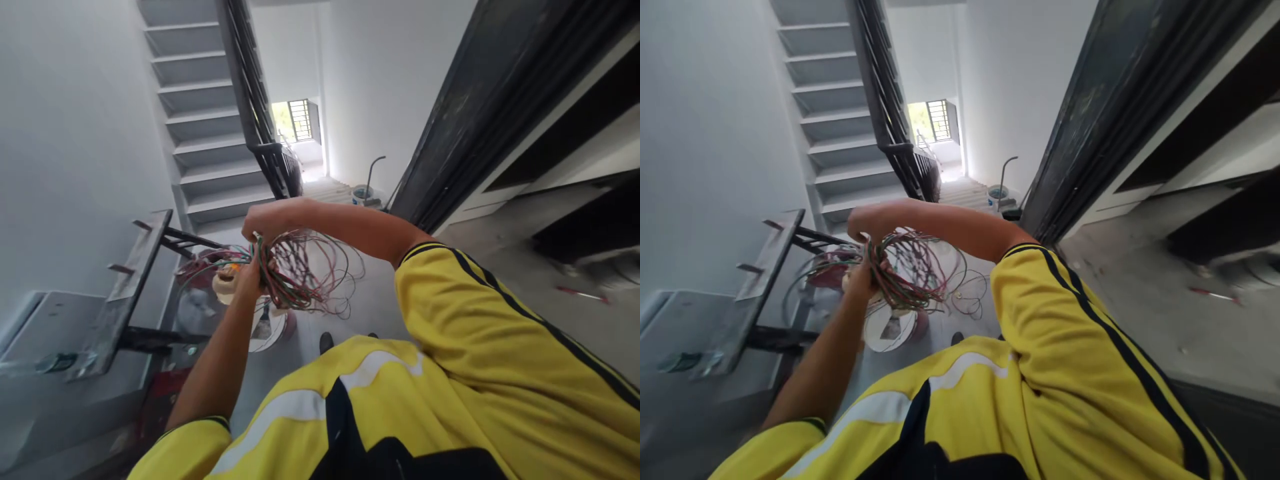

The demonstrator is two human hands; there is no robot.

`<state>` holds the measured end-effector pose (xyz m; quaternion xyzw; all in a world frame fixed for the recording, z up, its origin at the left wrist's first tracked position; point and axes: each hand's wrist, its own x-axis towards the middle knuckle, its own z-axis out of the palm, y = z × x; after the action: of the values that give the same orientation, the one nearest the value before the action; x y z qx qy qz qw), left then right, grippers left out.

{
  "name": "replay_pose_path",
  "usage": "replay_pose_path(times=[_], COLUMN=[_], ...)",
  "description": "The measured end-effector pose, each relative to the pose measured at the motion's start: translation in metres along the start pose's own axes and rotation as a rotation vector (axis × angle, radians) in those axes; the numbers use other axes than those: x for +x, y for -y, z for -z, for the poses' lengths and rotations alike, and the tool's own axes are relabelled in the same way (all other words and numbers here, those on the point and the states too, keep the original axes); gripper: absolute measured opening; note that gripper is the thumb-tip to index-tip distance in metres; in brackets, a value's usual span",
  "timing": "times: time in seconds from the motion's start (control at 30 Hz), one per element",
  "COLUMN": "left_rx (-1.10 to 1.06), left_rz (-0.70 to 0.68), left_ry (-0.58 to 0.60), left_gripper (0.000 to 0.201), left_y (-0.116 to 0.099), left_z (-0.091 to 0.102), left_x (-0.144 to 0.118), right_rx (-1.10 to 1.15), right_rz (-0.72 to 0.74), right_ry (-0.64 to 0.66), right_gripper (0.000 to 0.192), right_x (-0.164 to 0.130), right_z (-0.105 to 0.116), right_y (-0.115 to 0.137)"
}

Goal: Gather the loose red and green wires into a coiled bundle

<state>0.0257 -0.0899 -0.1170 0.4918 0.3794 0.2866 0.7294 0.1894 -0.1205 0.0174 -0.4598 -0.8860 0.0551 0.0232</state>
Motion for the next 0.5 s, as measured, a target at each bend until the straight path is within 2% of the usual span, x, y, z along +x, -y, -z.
replay_pose_path(times=[0.1, 0.17, 0.23, 0.33, 0.43, 0.5], left_rx=[-0.163, -0.139, -0.029, 0.218, 0.473, 0.596], left_rz=[0.078, 0.116, 0.152, 0.214, 0.247, 0.229], left_ry=[0.247, 0.301, 0.280, 0.238, 0.203, 0.182], left_gripper=[0.078, 0.068, 0.053, 0.040, 0.034, 0.033], left_y=[0.008, 0.012, 0.012, 0.004, -0.011, -0.023], left_z=[-0.012, -0.022, -0.032, -0.044, -0.048, -0.048], left_x=[0.011, 0.017, 0.021, 0.022, 0.018, 0.014], right_rx=[0.087, 0.132, 0.147, 0.179, 0.312, 0.394], right_rz=[-0.141, -0.201, -0.249, -0.385, -0.574, -0.708], right_ry=[0.036, 0.020, -0.046, -0.100, -0.130, -0.221], right_gripper=[0.036, 0.034, 0.030, 0.028, 0.029, 0.027], right_x=[-0.002, -0.016, -0.040, -0.086, -0.120, -0.126], right_z=[-0.015, -0.033, -0.053, -0.085, -0.119, -0.143], right_y=[-0.030, -0.048, -0.064, -0.081, -0.085, -0.079])
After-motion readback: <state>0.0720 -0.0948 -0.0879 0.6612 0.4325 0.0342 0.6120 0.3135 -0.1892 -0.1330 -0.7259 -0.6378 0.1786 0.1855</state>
